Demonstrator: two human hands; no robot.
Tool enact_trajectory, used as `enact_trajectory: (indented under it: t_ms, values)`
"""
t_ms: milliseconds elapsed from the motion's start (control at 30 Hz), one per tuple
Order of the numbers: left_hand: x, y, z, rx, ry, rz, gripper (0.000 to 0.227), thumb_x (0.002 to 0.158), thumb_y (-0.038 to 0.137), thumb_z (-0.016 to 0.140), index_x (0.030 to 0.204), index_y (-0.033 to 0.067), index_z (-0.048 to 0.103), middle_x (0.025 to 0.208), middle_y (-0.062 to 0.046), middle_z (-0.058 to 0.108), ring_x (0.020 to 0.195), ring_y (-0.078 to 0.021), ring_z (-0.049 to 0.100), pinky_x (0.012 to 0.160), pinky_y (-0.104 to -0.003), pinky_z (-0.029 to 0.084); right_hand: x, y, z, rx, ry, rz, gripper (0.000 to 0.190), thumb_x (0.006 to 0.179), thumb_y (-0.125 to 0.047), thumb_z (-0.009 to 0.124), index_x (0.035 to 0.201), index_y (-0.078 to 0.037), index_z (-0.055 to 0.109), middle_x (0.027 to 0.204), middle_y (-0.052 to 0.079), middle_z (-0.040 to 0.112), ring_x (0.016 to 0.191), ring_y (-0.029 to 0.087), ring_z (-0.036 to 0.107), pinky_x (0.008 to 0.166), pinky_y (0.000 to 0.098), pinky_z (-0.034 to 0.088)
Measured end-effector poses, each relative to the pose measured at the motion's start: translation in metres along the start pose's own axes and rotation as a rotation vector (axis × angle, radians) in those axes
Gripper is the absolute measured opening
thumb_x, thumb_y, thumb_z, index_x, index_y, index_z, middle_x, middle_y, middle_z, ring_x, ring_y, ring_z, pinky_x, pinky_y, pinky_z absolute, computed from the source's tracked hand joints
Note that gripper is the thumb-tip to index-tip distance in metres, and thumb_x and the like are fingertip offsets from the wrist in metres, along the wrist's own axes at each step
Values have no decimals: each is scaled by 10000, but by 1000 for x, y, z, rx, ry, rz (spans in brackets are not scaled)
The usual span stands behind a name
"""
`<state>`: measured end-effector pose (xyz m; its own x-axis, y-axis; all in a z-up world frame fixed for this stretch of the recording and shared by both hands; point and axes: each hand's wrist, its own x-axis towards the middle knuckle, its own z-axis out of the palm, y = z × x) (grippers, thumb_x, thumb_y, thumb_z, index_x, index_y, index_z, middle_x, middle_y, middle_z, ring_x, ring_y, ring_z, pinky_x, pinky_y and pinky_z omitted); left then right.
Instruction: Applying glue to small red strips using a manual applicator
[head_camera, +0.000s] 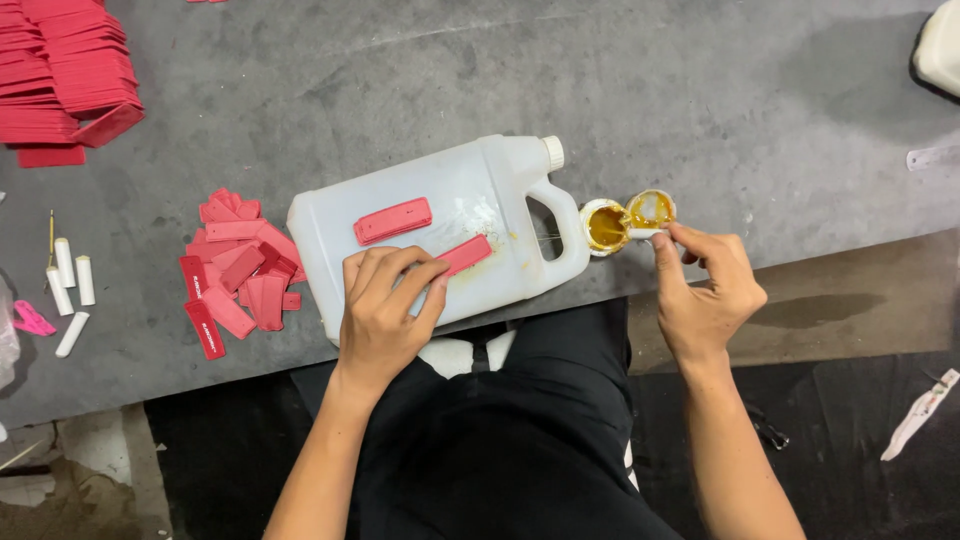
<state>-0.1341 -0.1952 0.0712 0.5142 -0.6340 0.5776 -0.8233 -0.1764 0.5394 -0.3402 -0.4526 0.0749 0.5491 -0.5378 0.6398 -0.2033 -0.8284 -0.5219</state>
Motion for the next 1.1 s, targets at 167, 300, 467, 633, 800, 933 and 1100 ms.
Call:
enact_trajectory:
  t_ms: [167, 300, 467, 633, 800, 933, 1100]
  values:
    - [3, 0, -2, -27, -25, 1, 67, 926, 80, 757, 977, 123, 768, 952, -23, 706, 862, -220, 640, 869, -368, 469, -21, -6, 8, 16, 17, -22, 98, 928, 47, 887, 974, 28, 802, 919, 159, 793, 714, 304, 682, 664, 359, 529]
    - [2, 2, -2, -54, -26, -29, 104, 924, 109, 771, 1027, 104, 760, 996, -55, 703, 874, -246, 641, 878, -389, 479, -28, -11, 8, 17, -1, -26, 72, 938, 39, 858, 958, 22, 791, 928, 144, 791, 765, 315, 720, 698, 361, 564]
    - [1, 0, -9, -60, -59, -28, 161, 911, 97, 771, 1070, 86, 749, 1004, -77, 688, 890, -269, 642, 891, -412, 484, -35, -4, 5, 48, -33, -9, 72, 942, 40, 854, 961, 22, 787, 932, 151, 789, 792, 329, 736, 714, 377, 577]
    - [5, 4, -16, -43, -147, -26, 122, 932, 42, 747, 1045, 70, 710, 1011, -51, 661, 895, -226, 607, 873, -384, 411, -16, -31, -24, -15, -50, 45, 87, 1017, 147, 805, 1056, 162, 728, 1036, 288, 752, 943, 350, 745, 918, 428, 600]
    - [7, 7, -12, -44, -108, -29, 85, 937, 65, 763, 1006, 79, 714, 997, -37, 676, 879, -210, 619, 864, -368, 375, 11, -51, -56, 105, 362, 109, 147, 1178, 56, 709, 1210, 178, 633, 1093, 329, 696, 888, 395, 680, 815, 477, 644]
    - [1, 2, -11, -31, -102, -20, 113, 943, 129, 785, 1017, 95, 707, 1070, -52, 646, 836, -201, 574, 865, -372, 383, 11, -47, -57, 196, 586, 40, 310, 1139, -46, 721, 1120, 258, 664, 1069, 367, 655, 874, 459, 630, 749, 515, 558]
    - [-3, -1, -19, -32, -141, 8, 131, 935, 68, 745, 1062, 68, 714, 1061, -82, 643, 886, -248, 595, 848, -391, 457, 9, -109, 3, 303, 180, 380, 124, 1089, 71, 695, 1164, 88, 599, 1055, 277, 704, 817, 312, 714, 763, 360, 625]
